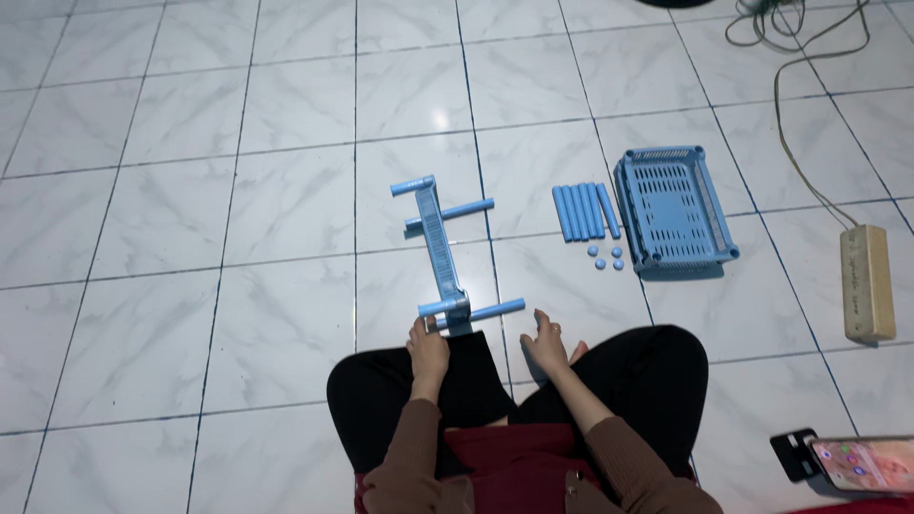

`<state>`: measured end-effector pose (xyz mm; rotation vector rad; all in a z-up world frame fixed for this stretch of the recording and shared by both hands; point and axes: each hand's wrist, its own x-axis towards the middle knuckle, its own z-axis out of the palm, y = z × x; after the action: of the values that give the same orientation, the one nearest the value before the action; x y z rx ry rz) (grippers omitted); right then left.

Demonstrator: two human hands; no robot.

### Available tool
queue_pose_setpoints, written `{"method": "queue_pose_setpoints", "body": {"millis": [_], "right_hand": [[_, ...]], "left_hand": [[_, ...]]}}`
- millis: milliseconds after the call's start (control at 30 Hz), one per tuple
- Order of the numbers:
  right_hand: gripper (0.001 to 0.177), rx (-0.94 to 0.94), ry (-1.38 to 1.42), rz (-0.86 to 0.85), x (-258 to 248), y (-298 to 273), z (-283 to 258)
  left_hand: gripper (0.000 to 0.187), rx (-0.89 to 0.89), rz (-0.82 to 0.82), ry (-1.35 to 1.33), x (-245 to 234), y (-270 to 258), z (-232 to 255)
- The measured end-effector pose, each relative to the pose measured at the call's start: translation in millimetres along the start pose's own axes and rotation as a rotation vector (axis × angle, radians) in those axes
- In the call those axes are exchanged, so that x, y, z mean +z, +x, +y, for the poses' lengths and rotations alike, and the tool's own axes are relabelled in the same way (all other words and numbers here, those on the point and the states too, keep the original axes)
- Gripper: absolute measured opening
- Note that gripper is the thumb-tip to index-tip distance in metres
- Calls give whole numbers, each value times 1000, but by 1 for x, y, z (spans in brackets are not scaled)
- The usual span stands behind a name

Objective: The person assembles a light-blue plastic rack on a tiled floor. They insert cylindrical rods into slots on two rectangular trays, then attach small round caps to the rod ends. The partially assembled rack is placed on the floor as the task continues.

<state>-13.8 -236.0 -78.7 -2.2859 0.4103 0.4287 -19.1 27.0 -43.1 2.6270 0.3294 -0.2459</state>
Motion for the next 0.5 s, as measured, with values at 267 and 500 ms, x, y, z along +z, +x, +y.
{"method": "queue_pose_setpoints", "body": {"millis": [267,500], "right_hand": [[68,-132,-306,-87,-36,7,-53],[47,-197,-253,-38,-27,-4,-36]], "left_hand": [[40,-46,-1,-14,20,30,-30],[37,-82,-45,-53,29,26,-41]]}}
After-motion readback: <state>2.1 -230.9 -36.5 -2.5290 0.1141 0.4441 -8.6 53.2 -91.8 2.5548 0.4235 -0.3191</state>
